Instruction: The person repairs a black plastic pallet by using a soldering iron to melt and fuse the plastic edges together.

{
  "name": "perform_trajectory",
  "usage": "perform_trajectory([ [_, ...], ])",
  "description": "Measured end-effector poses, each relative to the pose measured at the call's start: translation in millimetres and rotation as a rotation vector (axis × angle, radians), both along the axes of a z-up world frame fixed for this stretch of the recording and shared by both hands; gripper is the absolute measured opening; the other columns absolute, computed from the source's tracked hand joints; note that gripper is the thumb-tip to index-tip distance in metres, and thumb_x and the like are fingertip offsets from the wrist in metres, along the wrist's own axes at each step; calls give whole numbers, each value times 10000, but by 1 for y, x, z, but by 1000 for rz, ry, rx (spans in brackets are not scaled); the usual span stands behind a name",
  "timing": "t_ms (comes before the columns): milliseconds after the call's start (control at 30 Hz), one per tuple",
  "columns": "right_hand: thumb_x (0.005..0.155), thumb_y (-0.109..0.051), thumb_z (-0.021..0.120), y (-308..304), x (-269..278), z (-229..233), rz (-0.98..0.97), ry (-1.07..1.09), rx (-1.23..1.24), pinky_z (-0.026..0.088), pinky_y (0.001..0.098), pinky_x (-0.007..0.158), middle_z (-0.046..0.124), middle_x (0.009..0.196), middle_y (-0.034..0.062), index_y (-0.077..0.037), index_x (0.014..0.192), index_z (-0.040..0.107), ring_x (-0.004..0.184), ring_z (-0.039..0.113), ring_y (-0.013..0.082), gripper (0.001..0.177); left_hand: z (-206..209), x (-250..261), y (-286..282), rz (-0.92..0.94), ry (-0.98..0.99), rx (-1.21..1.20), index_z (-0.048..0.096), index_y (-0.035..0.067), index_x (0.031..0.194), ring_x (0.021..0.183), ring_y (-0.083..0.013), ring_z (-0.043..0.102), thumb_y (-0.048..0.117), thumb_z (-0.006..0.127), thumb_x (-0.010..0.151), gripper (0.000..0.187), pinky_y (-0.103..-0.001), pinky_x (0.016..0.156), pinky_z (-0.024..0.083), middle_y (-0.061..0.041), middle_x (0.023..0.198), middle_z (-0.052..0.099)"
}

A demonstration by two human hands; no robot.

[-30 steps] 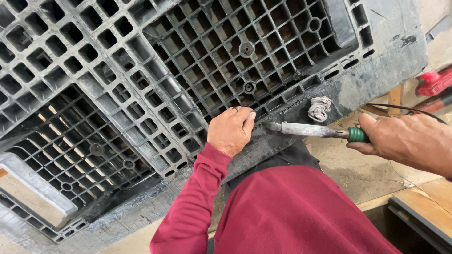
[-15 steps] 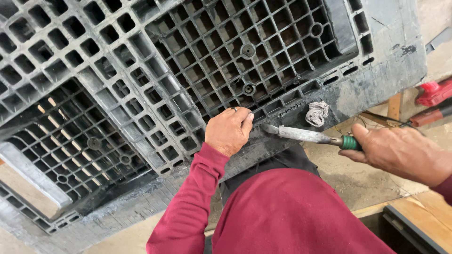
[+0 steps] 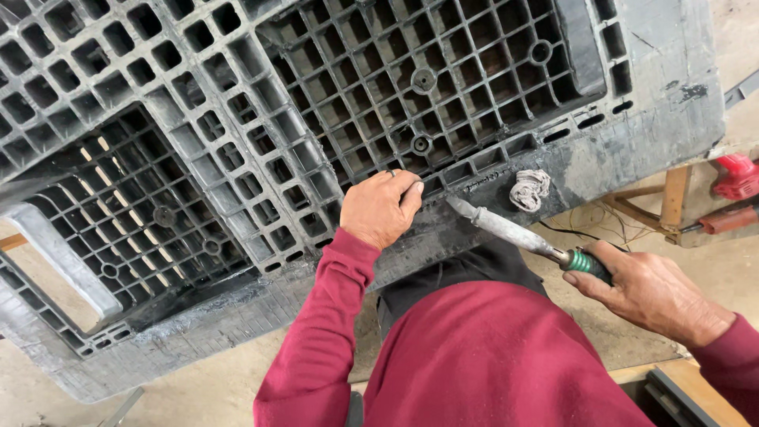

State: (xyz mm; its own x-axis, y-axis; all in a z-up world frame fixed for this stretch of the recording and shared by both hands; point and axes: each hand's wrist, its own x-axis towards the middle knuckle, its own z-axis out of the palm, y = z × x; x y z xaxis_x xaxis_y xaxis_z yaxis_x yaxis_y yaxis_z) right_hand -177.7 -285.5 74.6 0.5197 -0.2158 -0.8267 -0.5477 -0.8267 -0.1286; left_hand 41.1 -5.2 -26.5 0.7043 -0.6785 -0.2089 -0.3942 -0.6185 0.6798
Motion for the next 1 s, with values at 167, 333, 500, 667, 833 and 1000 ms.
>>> perform_trajectory([
  [167,828,-591,687,-2,5,-1,8,-5,17,537,533,585,671,565,182,-178,1079,622,589,702,410,487,1,1,0,-13,27,0,725,157,900,747,-290,690,303,608,987,206,-430,625,546,-37,766,710],
  [333,829,-588,667,-5,10,0,86,-73,35,540,540,594,681,584,183,-173,1077,604,601,699,416,487,3,1,-1,-11,15,17,732,160,906,738,-287,688,308,612,980,204,-429,618,544,-42,752,704],
  [500,853,-585,563,-6,19,1,247,10,-62,573,532,621,709,657,163,-116,1029,521,671,719,402,502,2,2,-1,-17,8,-3,730,158,906,743,-283,690,307,611,983,206,-427,616,544,-38,758,708],
  [667,875,-648,558,-16,23,6,380,-11,-111,571,492,566,692,644,136,-99,973,501,619,715,366,561,0,3,0,-25,-10,-39,719,155,882,756,-270,692,299,610,992,212,-420,627,549,-38,749,696],
  [833,919,-689,512,-32,35,3,540,29,-157,563,430,520,682,618,81,-114,985,494,571,718,291,580,0,4,1,-38,-7,-31,706,139,877,758,-265,688,291,616,990,210,-414,619,547,-42,744,690],
  [1000,886,-690,520,-37,58,6,559,130,-171,564,420,480,653,622,50,-112,967,494,563,718,279,584,-4,5,1,-40,-22,-62,691,127,865,768,-253,689,278,617,989,209,-411,625,549,-36,760,695],
])
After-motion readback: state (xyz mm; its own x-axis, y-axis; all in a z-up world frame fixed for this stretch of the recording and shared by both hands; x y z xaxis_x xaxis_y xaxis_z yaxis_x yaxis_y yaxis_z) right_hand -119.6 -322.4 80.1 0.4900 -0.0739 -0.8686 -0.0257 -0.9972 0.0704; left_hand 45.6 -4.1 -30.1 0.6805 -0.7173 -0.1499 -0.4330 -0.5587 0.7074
